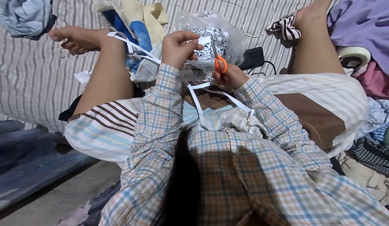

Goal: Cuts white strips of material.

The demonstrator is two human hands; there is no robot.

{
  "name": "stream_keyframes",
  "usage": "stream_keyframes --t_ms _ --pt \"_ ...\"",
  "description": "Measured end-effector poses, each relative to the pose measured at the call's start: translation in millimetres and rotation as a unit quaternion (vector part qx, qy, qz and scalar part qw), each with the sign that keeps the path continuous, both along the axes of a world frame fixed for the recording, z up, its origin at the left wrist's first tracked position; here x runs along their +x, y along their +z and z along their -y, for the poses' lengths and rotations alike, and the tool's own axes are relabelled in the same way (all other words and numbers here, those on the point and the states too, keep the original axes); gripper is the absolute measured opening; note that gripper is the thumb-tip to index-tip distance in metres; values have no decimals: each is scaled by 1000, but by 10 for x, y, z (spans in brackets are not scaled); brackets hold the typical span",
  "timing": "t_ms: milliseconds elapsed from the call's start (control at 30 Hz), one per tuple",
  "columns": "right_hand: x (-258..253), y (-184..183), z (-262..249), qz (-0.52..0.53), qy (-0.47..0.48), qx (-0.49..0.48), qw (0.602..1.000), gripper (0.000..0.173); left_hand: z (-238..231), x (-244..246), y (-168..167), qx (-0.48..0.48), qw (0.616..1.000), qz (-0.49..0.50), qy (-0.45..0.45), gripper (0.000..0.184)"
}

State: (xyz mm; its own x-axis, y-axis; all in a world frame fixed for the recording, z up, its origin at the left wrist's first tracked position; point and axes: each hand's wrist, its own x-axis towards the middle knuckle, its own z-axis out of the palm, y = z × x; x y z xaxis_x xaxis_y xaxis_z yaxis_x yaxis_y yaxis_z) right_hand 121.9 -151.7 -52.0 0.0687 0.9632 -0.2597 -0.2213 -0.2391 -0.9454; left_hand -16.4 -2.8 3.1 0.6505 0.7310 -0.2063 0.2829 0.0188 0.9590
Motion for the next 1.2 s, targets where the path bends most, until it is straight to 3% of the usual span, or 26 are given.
stream_keyframes --t_ms 233,433,633,833,1033,1200 --pt "5 -71 26 24 4 51 998 41 0 0 -8 -1 1000 2 -5 16" --pt "8 -21 1 16 13 -2 1000 48 4 2 -5 1 1000 2 -3 15" --pt "7 -97 20 17 6 52 998 41 -13 -5 -24 4 1000 4 -9 17" --pt "-1 -31 8 8 10 3 1000 47 -12 -6 -36 4 1000 7 -8 16" --pt "-3 -80 26 22 13 55 998 41 -9 -2 -33 3 1000 10 -10 16" --pt "7 -27 -3 23 20 3 1000 47 0 -3 -28 0 1000 12 -6 16"
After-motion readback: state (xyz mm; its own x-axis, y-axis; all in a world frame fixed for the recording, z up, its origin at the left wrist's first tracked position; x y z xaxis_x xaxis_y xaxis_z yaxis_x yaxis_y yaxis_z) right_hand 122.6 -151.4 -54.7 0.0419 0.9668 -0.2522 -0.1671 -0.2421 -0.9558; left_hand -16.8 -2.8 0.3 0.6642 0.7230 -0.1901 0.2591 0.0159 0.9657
